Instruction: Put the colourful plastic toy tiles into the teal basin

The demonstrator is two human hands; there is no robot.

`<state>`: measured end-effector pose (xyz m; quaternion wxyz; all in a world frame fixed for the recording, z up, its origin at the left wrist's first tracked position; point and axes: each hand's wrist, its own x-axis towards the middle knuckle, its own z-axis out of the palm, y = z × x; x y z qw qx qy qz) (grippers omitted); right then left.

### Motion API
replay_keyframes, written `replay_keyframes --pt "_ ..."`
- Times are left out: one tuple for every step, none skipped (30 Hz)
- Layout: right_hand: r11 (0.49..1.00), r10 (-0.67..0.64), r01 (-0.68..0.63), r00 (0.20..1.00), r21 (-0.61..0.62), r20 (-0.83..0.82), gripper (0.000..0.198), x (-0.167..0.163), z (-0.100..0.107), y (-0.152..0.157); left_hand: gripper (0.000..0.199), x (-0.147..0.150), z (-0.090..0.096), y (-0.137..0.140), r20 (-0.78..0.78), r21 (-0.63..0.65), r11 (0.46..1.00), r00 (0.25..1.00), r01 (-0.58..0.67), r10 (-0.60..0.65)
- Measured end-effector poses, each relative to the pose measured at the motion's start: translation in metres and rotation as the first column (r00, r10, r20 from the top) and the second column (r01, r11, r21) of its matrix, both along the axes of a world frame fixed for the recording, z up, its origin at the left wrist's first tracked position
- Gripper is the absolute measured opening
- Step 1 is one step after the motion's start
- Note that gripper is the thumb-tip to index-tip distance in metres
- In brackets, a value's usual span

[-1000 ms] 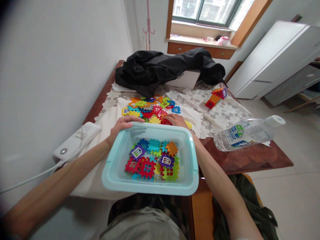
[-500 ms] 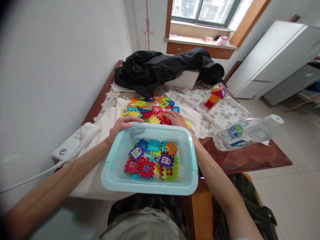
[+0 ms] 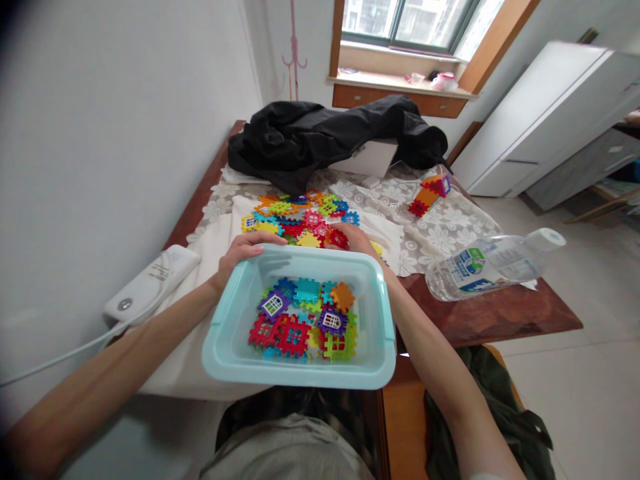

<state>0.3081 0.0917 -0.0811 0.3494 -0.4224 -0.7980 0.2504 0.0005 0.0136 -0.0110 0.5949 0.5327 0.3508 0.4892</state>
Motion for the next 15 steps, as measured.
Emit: replay_keyframes --pt "1.000 -0.026 0.026 0.999 -0.005 -0.031 0.057 0.001 0.002 0.000 0.034 0.000 0.001 0.000 0.003 -0.003 1.000 1.000 0.006 -0.006" --pt "0.998 -0.056 0.055 0.995 -0.020 -0.084 0.056 0.002 0.005 0.000 0.035 0.000 0.001 0.000 0.008 -0.008 1.000 1.000 0.012 -0.012" --pt "0.996 -0.085 0.079 0.983 -0.044 -0.165 0.055 0.003 0.010 0.000 0.035 0.000 0.001 0.000 0.010 -0.012 1.000 1.000 0.018 -0.018" --pt "0.993 -0.112 0.095 0.956 -0.074 -0.271 0.053 0.006 0.015 0.000 0.035 -0.001 0.000 0.001 0.012 -0.011 1.000 1.000 0.020 -0.019" --pt "0.990 -0.129 0.096 0.912 -0.102 -0.389 0.051 0.008 0.021 -0.001 0.035 -0.001 -0.001 0.001 0.010 -0.004 1.000 1.000 0.020 -0.020" --pt "0.990 -0.126 0.076 0.858 -0.120 -0.498 0.048 0.010 0.029 -0.003 0.034 -0.002 -0.002 0.001 0.006 0.005 1.000 1.000 0.018 -0.018" --pt "0.992 -0.099 0.036 0.807 -0.120 -0.582 0.047 0.013 0.039 -0.007 0.033 -0.002 -0.003 0.002 0.004 0.012 1.000 1.000 0.016 -0.016" --pt "0.994 -0.054 -0.017 0.769 -0.105 -0.637 0.047 0.015 0.049 -0.012 0.033 -0.002 -0.004 0.002 0.006 0.017 1.000 1.000 0.017 -0.017" --pt "0.993 0.005 -0.080 0.752 -0.083 -0.659 0.047 0.016 0.060 -0.021 0.033 -0.003 -0.005 0.002 0.011 0.020 1.000 1.000 0.021 -0.021" --pt "0.988 0.068 -0.141 0.758 -0.062 -0.649 0.048 0.017 0.072 -0.031 0.033 -0.003 -0.005 0.002 0.015 0.022 0.999 1.000 0.026 -0.027" --pt "0.979 0.126 -0.197 0.780 -0.049 -0.613 0.048 0.018 0.084 -0.043 0.032 -0.003 -0.006 0.002 0.016 0.024 0.999 0.999 0.032 -0.032" --pt "0.967 0.181 -0.250 0.813 -0.049 -0.554 0.048 0.018 0.094 -0.057 0.032 -0.003 -0.006 0.001 0.016 0.028 0.999 0.999 0.034 -0.034" --pt "0.956 0.231 -0.289 0.846 -0.049 -0.481 0.048 0.019 0.103 -0.071 0.032 -0.003 -0.006 0.001 0.015 0.032 0.999 0.999 0.036 -0.036" --pt "0.950 0.267 -0.310 0.879 -0.046 -0.395 0.052 0.021 0.110 -0.086 0.031 -0.003 -0.006 0.001 0.015 0.032 0.999 0.999 0.037 -0.038" --pt "0.959 0.265 -0.283 0.912 -0.016 -0.312 0.056 0.026 0.115 -0.101 0.032 -0.003 -0.006 0.001 0.017 0.030 0.999 0.999 0.038 -0.039"
